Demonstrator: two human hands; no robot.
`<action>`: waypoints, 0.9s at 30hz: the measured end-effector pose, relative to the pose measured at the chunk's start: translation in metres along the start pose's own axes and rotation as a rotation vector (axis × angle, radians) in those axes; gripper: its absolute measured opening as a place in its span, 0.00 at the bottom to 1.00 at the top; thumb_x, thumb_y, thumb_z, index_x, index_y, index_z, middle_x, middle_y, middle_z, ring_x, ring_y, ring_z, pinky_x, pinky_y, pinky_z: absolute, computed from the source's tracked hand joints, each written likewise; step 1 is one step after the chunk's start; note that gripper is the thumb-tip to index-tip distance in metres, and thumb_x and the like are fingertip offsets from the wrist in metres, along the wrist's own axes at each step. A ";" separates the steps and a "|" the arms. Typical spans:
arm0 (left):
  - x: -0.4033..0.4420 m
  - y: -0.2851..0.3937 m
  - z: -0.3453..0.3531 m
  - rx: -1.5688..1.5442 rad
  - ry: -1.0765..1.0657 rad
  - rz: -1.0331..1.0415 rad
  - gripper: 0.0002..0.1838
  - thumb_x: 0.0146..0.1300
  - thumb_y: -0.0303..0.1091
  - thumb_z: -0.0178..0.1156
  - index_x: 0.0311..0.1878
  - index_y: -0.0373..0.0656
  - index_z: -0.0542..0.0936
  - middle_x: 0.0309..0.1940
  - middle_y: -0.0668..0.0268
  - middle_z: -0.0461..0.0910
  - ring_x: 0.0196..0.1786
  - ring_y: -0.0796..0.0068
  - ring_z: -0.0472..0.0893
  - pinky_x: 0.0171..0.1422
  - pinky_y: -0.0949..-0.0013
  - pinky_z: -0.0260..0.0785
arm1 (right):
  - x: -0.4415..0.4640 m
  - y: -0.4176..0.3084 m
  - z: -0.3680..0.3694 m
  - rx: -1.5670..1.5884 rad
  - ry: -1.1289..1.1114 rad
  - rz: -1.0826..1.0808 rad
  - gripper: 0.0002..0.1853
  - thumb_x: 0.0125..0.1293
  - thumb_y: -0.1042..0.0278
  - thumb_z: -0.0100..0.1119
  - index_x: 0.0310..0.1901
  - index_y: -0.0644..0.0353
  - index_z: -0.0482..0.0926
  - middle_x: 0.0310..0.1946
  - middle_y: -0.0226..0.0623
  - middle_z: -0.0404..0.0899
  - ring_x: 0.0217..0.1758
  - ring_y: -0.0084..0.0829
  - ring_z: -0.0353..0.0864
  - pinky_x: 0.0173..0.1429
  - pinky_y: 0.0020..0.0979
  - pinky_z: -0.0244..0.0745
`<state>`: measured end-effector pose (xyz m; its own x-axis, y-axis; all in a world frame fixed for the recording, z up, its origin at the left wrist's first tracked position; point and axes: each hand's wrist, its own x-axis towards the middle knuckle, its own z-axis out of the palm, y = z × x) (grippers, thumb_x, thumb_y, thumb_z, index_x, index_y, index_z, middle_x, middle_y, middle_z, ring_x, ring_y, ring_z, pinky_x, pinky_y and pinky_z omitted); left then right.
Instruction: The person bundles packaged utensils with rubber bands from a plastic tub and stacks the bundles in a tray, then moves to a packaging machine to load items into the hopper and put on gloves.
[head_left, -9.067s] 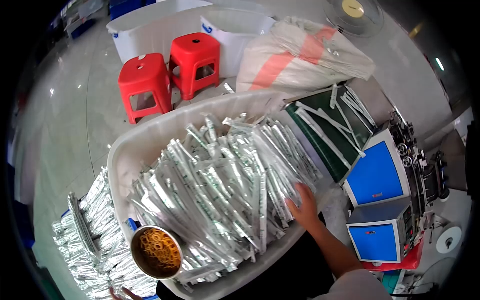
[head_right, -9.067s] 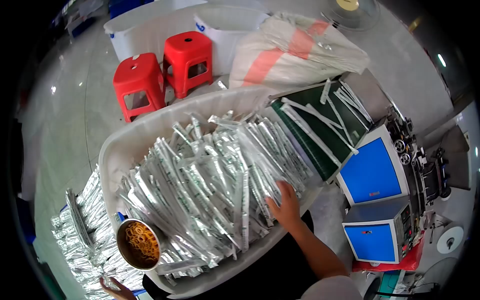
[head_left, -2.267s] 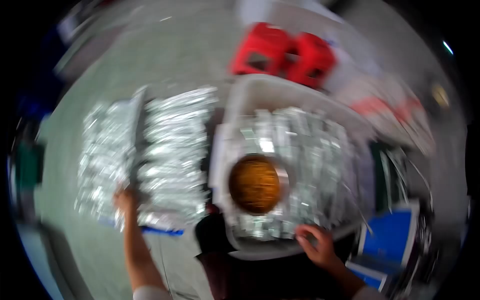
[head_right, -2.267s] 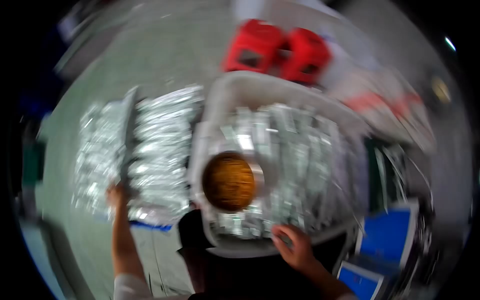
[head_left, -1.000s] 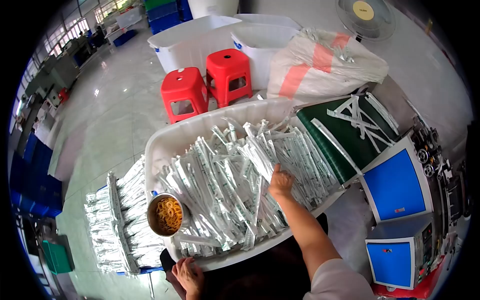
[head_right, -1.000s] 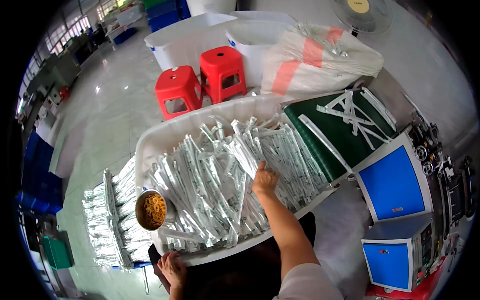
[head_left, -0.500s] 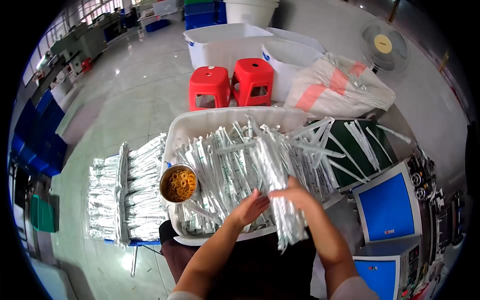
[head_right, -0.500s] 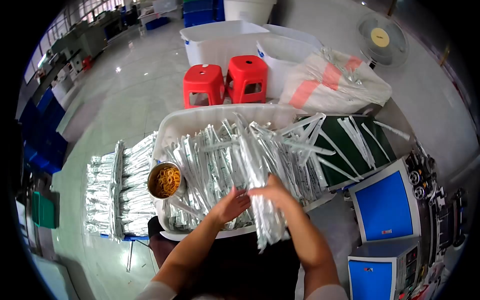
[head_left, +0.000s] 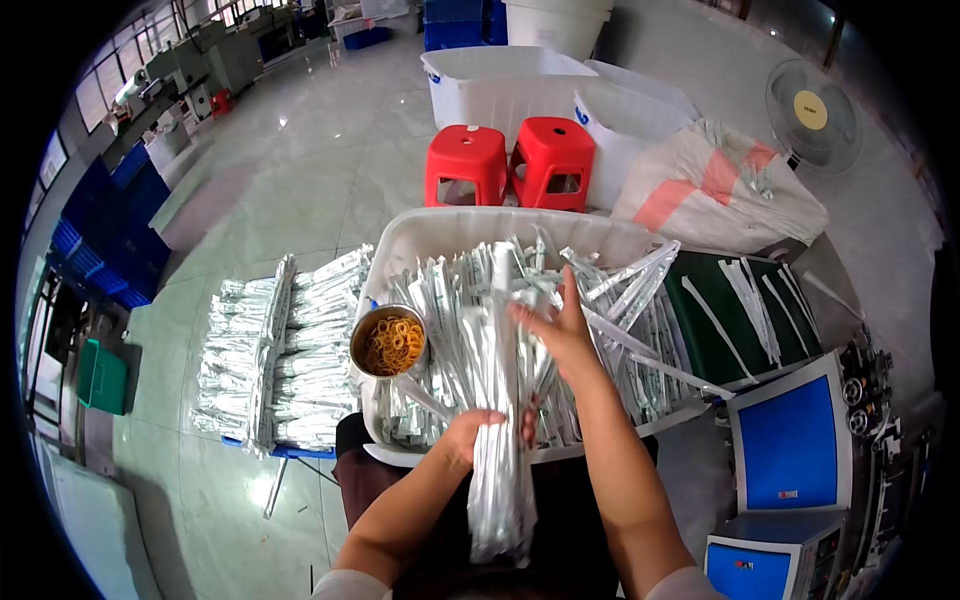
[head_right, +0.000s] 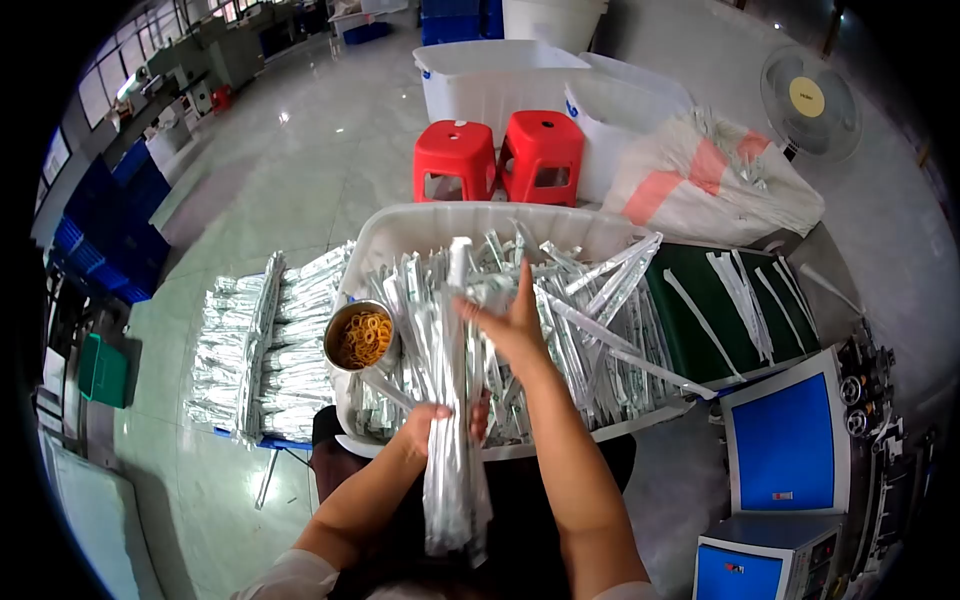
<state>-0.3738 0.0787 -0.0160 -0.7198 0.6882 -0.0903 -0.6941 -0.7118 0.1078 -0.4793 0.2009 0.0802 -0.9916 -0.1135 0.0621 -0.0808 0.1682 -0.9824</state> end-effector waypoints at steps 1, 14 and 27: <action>-0.009 -0.005 0.008 0.036 -0.083 -0.040 0.37 0.39 0.28 0.63 0.56 0.33 0.61 0.37 0.58 0.71 0.39 0.64 0.74 0.49 0.65 0.68 | 0.008 -0.017 0.001 0.245 -0.031 0.109 0.52 0.43 0.49 0.69 0.63 0.66 0.48 0.62 0.52 0.50 0.57 0.44 0.65 0.57 0.37 0.64; -0.038 -0.018 -0.028 0.009 -0.191 0.092 0.45 0.33 0.37 0.61 0.60 0.36 0.58 0.37 0.56 0.69 0.39 0.58 0.72 0.49 0.55 0.66 | 0.000 0.026 0.046 0.274 -0.487 -0.158 0.23 0.64 0.61 0.50 0.58 0.58 0.62 0.52 0.43 0.70 0.50 0.29 0.72 0.51 0.29 0.68; -0.064 -0.002 0.007 0.373 0.463 0.258 0.26 0.45 0.31 0.65 0.48 0.30 0.70 0.39 0.56 0.76 0.40 0.63 0.78 0.47 0.61 0.72 | -0.130 0.044 0.030 -0.228 -0.236 -0.096 0.20 0.52 0.62 0.64 0.40 0.66 0.69 0.27 0.38 0.75 0.29 0.26 0.76 0.32 0.28 0.71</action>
<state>-0.3260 0.0374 -0.0034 -0.8508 0.3105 -0.4239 -0.5079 -0.6925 0.5122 -0.3507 0.1932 0.0236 -0.9297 -0.3587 0.0832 -0.2192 0.3576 -0.9078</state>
